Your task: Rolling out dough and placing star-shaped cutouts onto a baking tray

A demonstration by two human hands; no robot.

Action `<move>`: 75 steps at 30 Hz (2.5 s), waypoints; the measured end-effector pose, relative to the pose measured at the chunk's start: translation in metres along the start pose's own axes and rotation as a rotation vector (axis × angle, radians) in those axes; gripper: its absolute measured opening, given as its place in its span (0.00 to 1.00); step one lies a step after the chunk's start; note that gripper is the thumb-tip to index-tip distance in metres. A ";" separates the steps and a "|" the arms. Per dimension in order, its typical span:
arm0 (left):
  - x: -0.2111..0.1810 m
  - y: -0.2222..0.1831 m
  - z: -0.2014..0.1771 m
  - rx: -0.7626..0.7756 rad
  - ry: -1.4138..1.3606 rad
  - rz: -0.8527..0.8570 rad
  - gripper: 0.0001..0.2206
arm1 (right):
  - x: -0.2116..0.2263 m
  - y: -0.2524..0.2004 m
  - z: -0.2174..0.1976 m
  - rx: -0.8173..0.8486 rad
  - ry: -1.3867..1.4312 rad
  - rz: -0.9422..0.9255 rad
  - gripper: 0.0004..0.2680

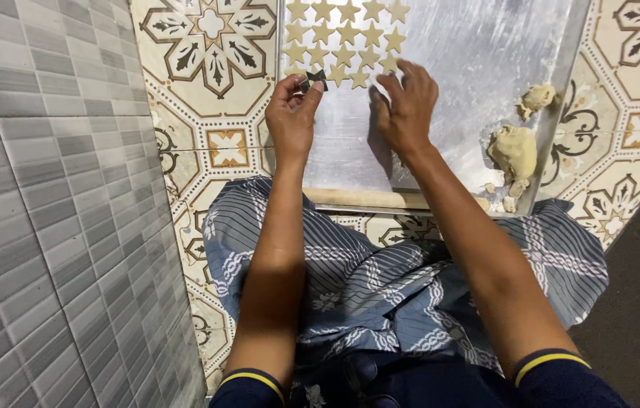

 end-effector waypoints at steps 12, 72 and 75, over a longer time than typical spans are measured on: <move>0.033 -0.031 0.034 0.211 0.481 -0.046 0.17 | -0.054 -0.192 -0.075 0.117 0.236 0.240 0.08; 0.134 -0.175 0.063 0.474 -0.189 -0.439 0.09 | 0.021 -0.193 -0.095 -0.077 0.654 0.408 0.05; 0.132 -0.173 0.059 0.383 -0.187 -0.512 0.09 | 0.027 -0.195 -0.093 -0.037 0.593 0.311 0.08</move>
Point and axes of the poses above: each hand's wrist, its own y-axis towards the middle knuckle, its own z-axis out of the palm, x = y × z, the point moved 2 cm from there along y, towards the middle knuckle, and after that the axes turned 5 degrees about -z, right-handed, at the moved point
